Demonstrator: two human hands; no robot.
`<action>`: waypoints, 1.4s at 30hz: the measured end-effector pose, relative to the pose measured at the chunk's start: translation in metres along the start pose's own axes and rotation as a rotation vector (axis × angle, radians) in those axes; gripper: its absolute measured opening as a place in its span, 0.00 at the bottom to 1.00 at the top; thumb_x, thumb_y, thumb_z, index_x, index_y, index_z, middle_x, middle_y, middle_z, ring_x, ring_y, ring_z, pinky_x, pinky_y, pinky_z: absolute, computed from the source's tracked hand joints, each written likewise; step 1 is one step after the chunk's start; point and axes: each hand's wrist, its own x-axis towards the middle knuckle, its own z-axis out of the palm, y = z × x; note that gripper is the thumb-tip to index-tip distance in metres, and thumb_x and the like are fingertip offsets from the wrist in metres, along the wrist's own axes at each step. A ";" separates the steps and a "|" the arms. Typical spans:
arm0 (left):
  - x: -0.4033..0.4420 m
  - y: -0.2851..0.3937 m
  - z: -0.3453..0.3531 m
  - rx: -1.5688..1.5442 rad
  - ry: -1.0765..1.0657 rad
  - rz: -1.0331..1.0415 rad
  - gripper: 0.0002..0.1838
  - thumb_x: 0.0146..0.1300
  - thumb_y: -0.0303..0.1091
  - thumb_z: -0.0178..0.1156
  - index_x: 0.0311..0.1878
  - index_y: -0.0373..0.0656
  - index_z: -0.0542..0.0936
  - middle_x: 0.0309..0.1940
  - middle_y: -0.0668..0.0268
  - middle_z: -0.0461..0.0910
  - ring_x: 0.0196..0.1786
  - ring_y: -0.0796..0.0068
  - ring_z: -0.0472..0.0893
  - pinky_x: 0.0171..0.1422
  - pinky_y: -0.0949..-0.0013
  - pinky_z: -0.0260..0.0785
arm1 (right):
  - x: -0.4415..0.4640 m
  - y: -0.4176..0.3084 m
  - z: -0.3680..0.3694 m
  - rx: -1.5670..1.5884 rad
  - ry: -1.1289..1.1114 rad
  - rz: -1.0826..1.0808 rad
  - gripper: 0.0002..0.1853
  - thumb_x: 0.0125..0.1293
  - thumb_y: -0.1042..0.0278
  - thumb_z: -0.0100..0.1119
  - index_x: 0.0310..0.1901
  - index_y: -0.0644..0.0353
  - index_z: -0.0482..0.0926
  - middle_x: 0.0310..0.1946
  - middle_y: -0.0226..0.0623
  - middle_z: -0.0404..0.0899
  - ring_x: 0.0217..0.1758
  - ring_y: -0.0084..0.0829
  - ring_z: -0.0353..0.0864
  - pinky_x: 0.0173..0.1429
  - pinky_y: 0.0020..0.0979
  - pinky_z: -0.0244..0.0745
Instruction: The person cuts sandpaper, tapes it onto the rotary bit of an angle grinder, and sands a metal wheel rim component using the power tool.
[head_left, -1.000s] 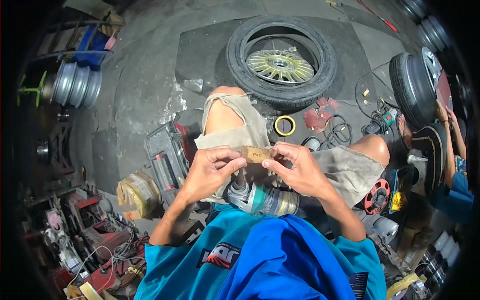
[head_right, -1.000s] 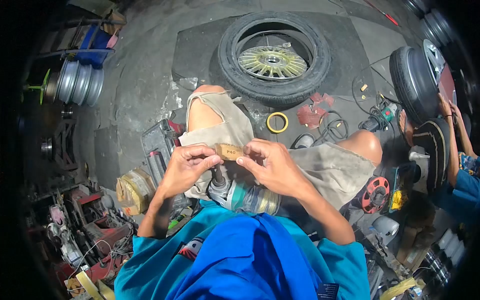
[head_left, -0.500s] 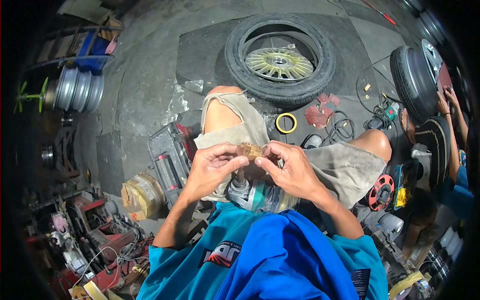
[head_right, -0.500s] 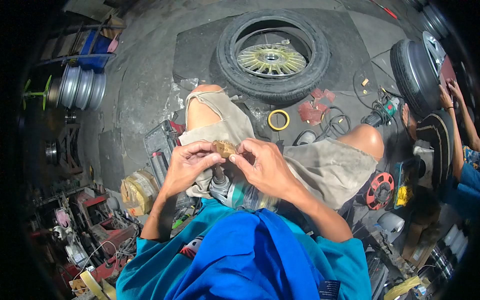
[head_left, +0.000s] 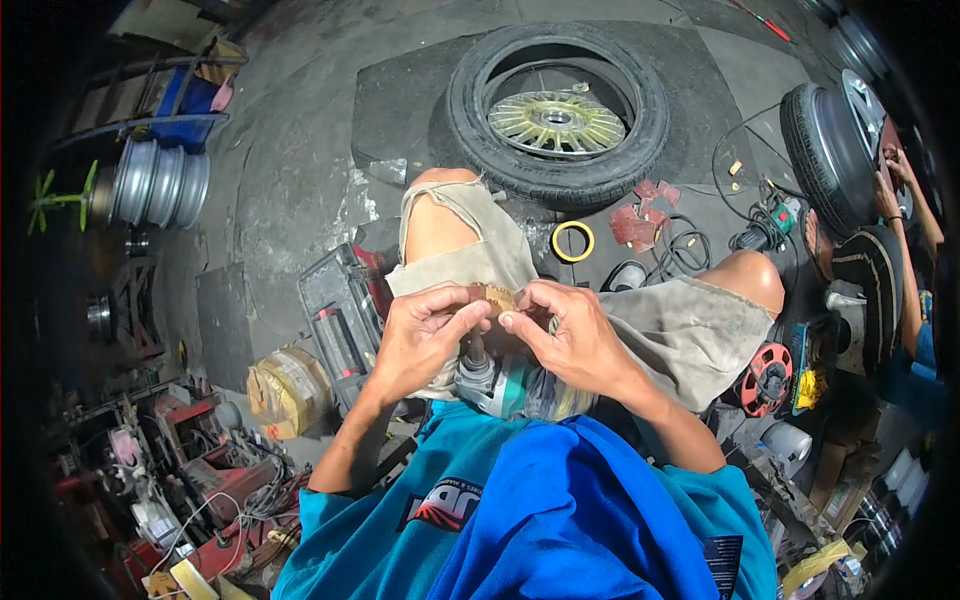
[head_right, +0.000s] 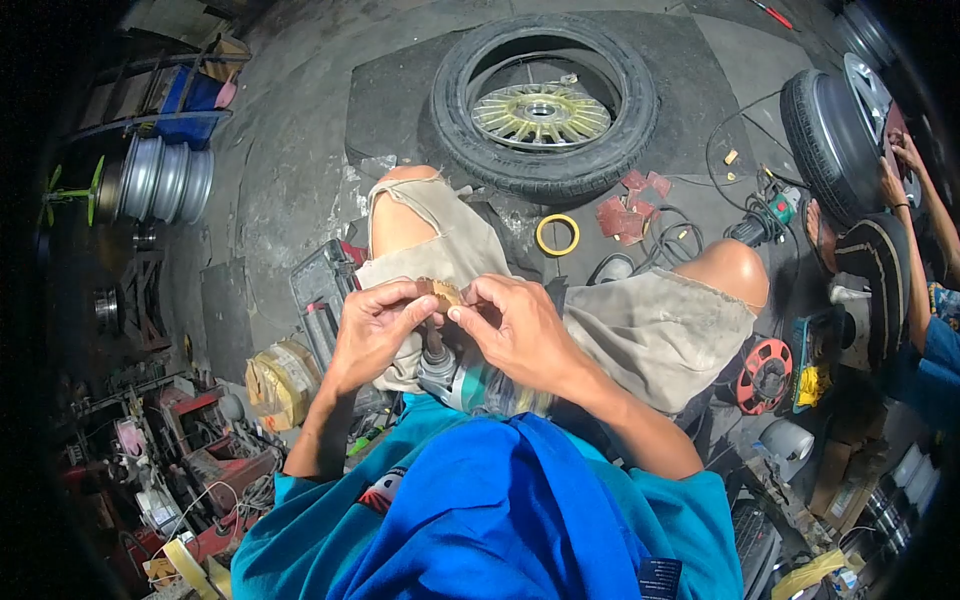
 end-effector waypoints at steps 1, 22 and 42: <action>-0.001 0.001 0.000 0.055 -0.002 0.012 0.09 0.78 0.25 0.66 0.52 0.26 0.87 0.41 0.65 0.86 0.44 0.77 0.88 0.49 0.74 0.81 | 0.000 0.001 -0.001 0.031 -0.018 0.029 0.12 0.72 0.67 0.70 0.38 0.69 0.82 0.29 0.49 0.82 0.28 0.40 0.79 0.36 0.41 0.72; -0.002 0.003 0.008 0.277 0.066 0.159 0.11 0.80 0.30 0.65 0.51 0.28 0.89 0.39 0.61 0.87 0.41 0.73 0.90 0.43 0.72 0.80 | -0.002 0.007 -0.005 0.064 -0.061 0.057 0.13 0.72 0.65 0.70 0.39 0.69 0.82 0.28 0.46 0.83 0.27 0.32 0.78 0.34 0.38 0.72; -0.002 -0.004 -0.003 0.127 0.048 -0.046 0.05 0.74 0.22 0.70 0.48 0.30 0.89 0.42 0.64 0.90 0.43 0.79 0.87 0.49 0.75 0.81 | 0.002 0.008 -0.002 0.072 -0.078 0.015 0.13 0.72 0.64 0.70 0.38 0.68 0.83 0.29 0.47 0.86 0.29 0.40 0.84 0.35 0.41 0.75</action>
